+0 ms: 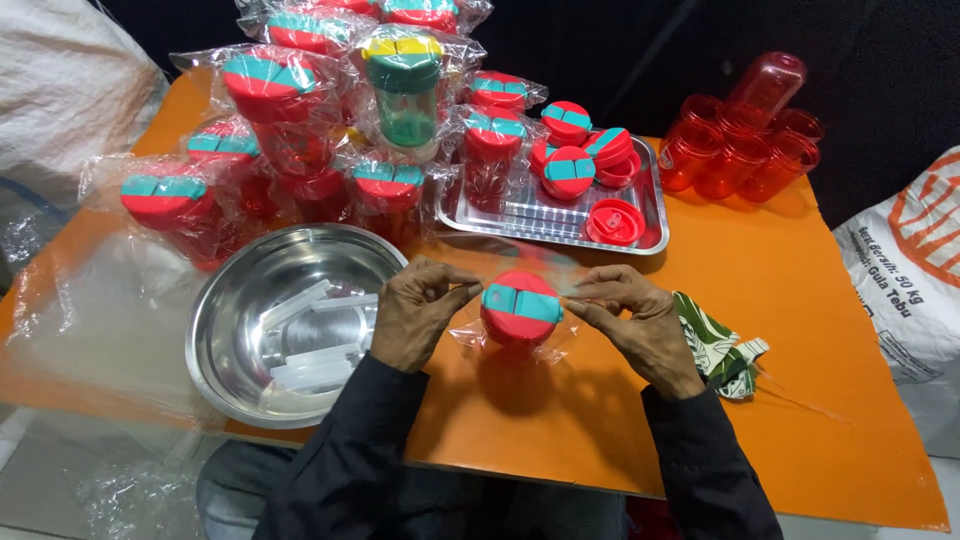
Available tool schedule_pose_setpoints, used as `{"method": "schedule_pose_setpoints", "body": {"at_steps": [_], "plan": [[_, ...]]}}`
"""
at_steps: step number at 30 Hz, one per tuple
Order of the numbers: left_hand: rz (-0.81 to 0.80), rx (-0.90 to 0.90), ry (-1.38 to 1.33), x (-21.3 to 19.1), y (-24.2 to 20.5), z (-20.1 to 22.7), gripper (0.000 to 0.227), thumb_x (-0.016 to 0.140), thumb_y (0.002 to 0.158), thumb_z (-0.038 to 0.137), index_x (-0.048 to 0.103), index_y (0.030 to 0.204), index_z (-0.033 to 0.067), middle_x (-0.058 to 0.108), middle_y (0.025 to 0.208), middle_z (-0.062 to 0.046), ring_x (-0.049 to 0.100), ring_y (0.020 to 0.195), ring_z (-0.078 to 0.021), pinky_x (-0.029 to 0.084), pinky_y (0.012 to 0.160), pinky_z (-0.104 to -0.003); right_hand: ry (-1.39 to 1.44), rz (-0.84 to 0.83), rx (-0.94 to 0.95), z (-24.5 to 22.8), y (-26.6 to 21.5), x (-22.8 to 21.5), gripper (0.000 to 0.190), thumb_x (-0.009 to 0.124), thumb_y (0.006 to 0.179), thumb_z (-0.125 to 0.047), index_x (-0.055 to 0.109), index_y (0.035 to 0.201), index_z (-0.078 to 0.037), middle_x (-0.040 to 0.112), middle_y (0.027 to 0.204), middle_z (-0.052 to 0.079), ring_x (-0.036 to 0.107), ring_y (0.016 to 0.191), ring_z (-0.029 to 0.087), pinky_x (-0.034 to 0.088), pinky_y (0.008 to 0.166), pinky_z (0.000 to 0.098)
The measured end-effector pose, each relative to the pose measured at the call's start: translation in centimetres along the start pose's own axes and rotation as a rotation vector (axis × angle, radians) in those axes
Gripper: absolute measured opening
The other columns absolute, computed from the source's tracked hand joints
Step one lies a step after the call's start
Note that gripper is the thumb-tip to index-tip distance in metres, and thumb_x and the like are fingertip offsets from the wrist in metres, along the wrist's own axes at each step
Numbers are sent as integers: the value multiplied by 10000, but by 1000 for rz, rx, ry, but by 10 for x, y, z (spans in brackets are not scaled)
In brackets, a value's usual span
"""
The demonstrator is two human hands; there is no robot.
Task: Packaging small plastic containers into bags and placing paper inserts into red cups using a small stick.
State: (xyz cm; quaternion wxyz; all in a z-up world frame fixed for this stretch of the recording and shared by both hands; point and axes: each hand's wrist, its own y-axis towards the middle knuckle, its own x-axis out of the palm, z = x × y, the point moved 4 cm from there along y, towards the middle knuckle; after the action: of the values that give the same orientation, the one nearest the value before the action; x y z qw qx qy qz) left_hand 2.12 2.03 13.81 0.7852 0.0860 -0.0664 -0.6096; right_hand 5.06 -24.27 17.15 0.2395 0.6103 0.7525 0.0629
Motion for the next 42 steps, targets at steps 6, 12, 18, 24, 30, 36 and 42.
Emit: {"method": "schedule_pose_setpoints", "body": {"at_steps": [6, 12, 18, 24, 30, 36, 42], "plan": [[-78, -227, -212, 3, -5, 4, 128, 743, 867, 34, 771, 964, -44, 550, 399, -167, 536, 253, -199, 449, 241, -256, 248, 5, 168, 40, -7, -3, 187, 759, 818, 106, 796, 977, 14, 801, 925, 217, 615, 399, 112, 565, 410, 285], [-70, -430, -375, 3, -7, -6, 225, 632, 899, -23, 670, 1078, -153, 733, 768, -320, 763, 648, -332, 663, 607, -444, 262, -88, 108, 22, -10, 1, 168, 752, 824, 51, 796, 986, 35, 806, 991, 189, 755, 889, 214, 663, 748, 412], [-93, -648, -492, -1, -5, -23, 782, 612, 842, 646, 656, 1105, -89, 703, 983, -347, 750, 950, -438, 622, 858, -553, 113, -189, 5, 1, -12, -2, 179, 645, 914, -93, 804, 944, -15, 776, 1058, 219, 710, 968, 230, 598, 875, 452], [20, -457, -421, 15, -14, -23, 302, 905, 777, 88, 723, 936, -92, 694, 711, -245, 727, 614, -251, 653, 517, -344, 386, 7, 218, 31, -17, -1, 185, 655, 903, 1, 724, 780, 121, 683, 1123, 321, 747, 881, 354, 634, 798, 473], [-2, -492, -458, 14, -26, -8, 669, 865, 710, -103, 539, 1293, -76, 632, 831, -261, 745, 725, -436, 675, 682, -558, 356, 86, 315, 10, -22, 6, 625, 716, 744, 176, 515, 1335, 142, 531, 1294, 268, 685, 866, 274, 673, 880, 457], [92, -472, -386, 11, -47, -4, 804, 863, 756, -22, 376, 1392, -88, 660, 872, -287, 752, 694, -358, 678, 638, -464, 175, 207, 533, 4, -39, 3, 799, 878, 767, -129, 409, 1379, 78, 544, 1228, 273, 689, 742, 287, 657, 630, 404], [111, -536, -318, 11, -63, 2, 612, 873, 804, 144, 479, 1213, -84, 722, 777, -253, 745, 553, -331, 663, 513, -385, 278, 165, 670, 13, -55, 3, 416, 803, 899, -189, 583, 1080, 114, 667, 792, 284, 681, 507, 316, 597, 492, 397]]}}
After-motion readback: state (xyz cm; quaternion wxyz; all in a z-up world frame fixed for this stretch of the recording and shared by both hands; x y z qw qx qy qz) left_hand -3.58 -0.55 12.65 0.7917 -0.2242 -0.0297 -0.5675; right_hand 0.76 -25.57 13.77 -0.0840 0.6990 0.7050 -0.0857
